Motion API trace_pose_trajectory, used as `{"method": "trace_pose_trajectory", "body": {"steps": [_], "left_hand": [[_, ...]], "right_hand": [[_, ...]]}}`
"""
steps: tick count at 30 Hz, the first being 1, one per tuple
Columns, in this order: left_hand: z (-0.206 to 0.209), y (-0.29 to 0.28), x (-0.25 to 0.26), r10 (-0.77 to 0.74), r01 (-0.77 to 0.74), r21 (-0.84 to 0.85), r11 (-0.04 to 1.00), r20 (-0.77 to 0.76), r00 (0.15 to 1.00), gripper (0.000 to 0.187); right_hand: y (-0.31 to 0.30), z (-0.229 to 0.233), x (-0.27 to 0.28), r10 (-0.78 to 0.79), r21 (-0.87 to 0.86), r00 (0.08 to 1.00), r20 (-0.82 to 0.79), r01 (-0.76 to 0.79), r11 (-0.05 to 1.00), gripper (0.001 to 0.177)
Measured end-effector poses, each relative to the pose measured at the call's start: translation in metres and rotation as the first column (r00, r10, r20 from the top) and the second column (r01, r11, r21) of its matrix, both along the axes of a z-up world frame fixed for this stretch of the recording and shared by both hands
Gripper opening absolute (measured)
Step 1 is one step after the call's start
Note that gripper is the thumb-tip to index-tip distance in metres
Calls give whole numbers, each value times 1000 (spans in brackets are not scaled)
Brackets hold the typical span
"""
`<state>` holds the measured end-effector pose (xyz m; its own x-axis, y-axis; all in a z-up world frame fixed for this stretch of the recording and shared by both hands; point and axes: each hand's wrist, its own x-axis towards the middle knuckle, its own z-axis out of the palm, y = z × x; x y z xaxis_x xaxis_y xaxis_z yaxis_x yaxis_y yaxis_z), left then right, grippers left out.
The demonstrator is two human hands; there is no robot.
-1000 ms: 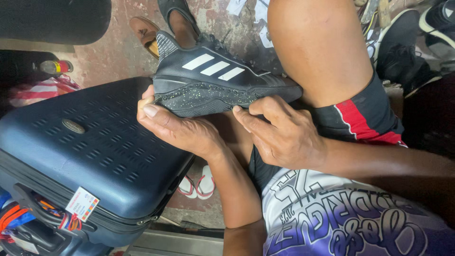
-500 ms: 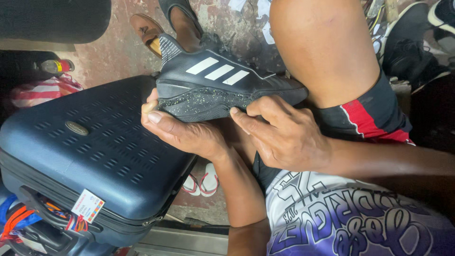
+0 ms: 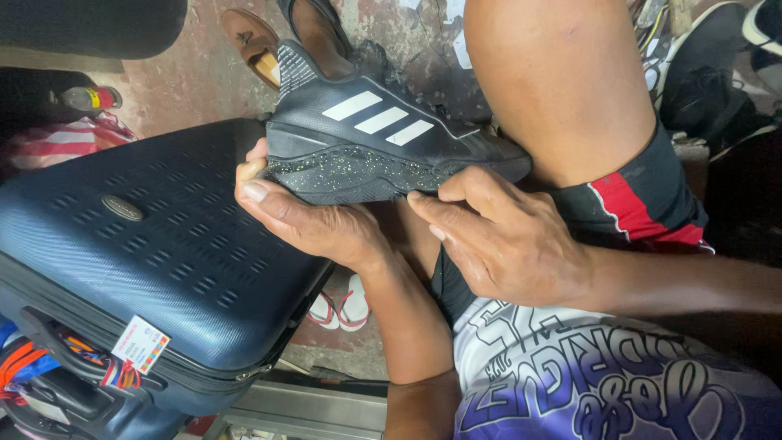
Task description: The person holds a black Adidas sneaker and uses a small pointed tool to scrape and clean the sole and side edges. The person rotates the shoe to access different areas, focusing on the textured sole and the upper edge where the sole meets the upper.
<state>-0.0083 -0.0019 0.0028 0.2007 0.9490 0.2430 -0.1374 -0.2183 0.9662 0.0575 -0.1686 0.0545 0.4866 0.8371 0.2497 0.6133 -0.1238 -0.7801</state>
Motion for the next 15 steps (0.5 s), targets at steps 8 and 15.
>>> {"method": "trace_pose_trajectory", "body": {"steps": [8,15], "left_hand": [[0,2,0,9,-7,-49,999,37,999,43],[0,-2,0,29,-29,-14,999,-22,999,45]], "right_hand": [[2,-4,-5,-13,-2,996,92,14,1000,51],[3,-6,-7,-18,-14,996,89,20,1000,51]]}}
